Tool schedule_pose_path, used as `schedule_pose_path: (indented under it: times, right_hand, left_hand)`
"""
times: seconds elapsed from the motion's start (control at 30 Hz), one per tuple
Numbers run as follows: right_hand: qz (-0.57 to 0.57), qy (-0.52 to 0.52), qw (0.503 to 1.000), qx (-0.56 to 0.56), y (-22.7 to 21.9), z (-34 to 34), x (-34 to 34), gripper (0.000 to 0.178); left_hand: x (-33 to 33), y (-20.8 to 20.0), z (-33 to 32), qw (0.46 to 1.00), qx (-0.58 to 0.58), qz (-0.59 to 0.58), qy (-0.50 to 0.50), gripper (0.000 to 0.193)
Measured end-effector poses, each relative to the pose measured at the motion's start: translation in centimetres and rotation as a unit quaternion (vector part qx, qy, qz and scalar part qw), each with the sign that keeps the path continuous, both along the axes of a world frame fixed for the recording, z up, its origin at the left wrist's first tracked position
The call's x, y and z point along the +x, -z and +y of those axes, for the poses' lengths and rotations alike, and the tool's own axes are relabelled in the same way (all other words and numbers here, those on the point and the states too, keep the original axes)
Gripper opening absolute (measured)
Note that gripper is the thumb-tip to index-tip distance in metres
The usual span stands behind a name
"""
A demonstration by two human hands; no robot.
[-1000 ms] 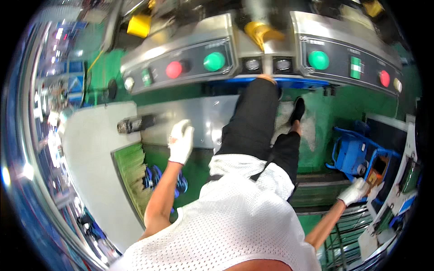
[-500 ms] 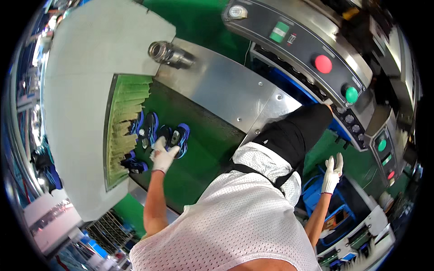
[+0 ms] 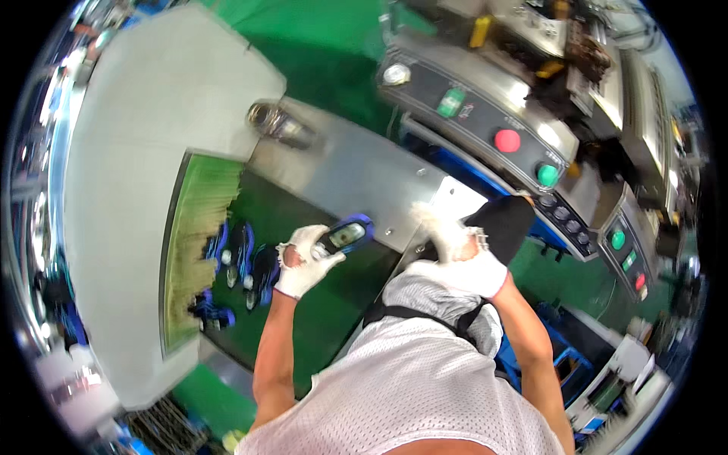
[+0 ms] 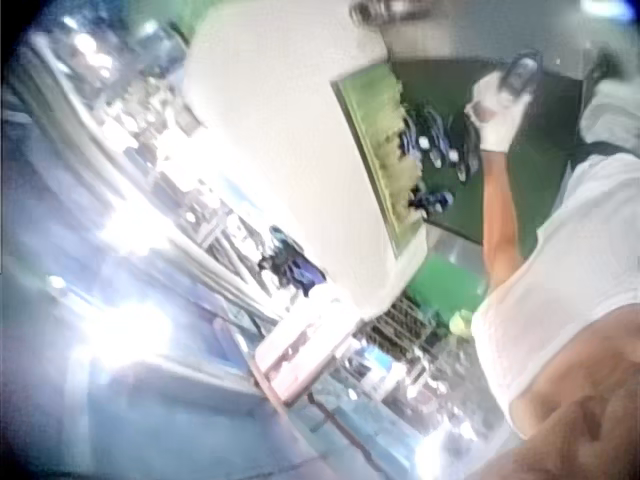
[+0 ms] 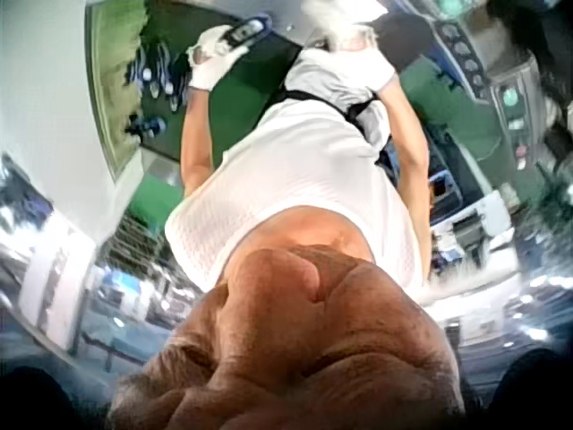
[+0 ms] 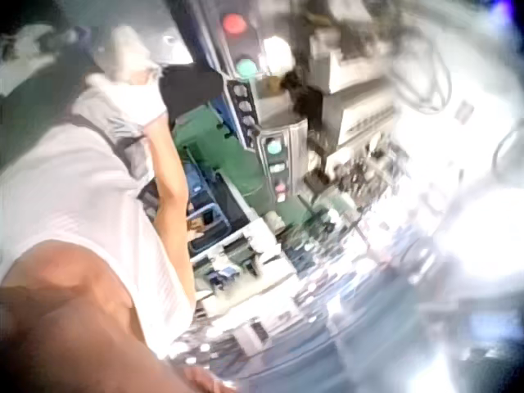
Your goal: The person places shoes into a specialized heat-pressing or shaping machine, activates the machine using a green button, and then moves the processed shoes onto a lower rack or conveyor.
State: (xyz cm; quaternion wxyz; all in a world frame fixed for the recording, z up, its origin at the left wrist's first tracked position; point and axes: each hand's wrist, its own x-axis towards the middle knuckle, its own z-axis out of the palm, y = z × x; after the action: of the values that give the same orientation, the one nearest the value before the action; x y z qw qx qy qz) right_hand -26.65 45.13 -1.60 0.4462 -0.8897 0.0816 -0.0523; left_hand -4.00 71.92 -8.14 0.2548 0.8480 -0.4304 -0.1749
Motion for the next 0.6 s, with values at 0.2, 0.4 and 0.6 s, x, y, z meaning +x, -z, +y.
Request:
schedule_pose_path:
  times: [0.2,0.4,0.6]
  right_hand:
    - [-0.084,0.034,0.994,-0.066,0.2,-3.3,1.1,0.089]
    - [0.005,0.3,0.914,0.274,1.3,-5.1,-11.4,0.076]
    - [-0.311,0.31,0.522,0.731,-0.3,-1.4,-17.3,0.088]
  left_hand:
    - [-0.1,-10.8,-18.2,0.9,-0.061,-0.056,0.428,0.051]
    - [-2.6,-19.4,-32.6,0.852,-0.245,-0.099,0.452,0.057]
    - [0.1,-18.6,-49.1,0.856,-0.242,-0.194,0.415,0.033]
